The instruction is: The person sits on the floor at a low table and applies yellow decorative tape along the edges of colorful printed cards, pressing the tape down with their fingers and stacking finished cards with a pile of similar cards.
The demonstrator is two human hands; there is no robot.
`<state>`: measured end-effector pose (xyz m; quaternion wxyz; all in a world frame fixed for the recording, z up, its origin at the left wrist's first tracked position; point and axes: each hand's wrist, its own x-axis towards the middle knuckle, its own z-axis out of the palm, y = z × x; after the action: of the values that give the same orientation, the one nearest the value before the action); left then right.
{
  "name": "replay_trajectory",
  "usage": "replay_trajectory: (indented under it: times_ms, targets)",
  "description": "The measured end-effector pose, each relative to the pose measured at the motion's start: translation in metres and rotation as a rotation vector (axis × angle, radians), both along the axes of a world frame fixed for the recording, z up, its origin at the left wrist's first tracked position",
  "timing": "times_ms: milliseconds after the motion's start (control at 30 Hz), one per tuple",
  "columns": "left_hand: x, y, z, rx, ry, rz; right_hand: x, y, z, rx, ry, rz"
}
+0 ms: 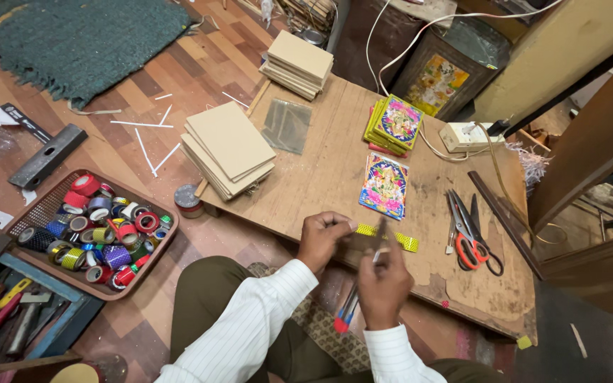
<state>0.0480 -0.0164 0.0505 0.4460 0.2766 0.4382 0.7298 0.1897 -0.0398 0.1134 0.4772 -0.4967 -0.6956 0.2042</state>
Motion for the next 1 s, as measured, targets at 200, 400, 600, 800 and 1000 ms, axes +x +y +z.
replay_trajectory:
  times_ms: [200, 400, 600, 800, 1000]
  targets:
    - [0.001, 0.008, -0.004, -0.009, -0.030, 0.013, 0.044, -0.014, -0.097, -0.142, 0.570, -0.168]
    - [-0.005, 0.012, 0.001, -0.058, -0.088, 0.005, 0.062, 0.008, -0.188, -0.893, 1.176, -0.546]
    - [-0.005, 0.018, 0.004, -0.094, -0.075, 0.042, 0.049, -0.014, -0.139, -0.495, 0.412, -0.223]
    - [-0.004, 0.026, 0.000, -0.104, -0.048, 0.069, 0.031, 0.027, -0.025, 0.632, -0.430, 0.098]
    - [-0.005, 0.022, 0.013, -0.161, -0.026, 0.082, 0.027, 0.065, -0.007, 0.562, -0.500, 0.198]
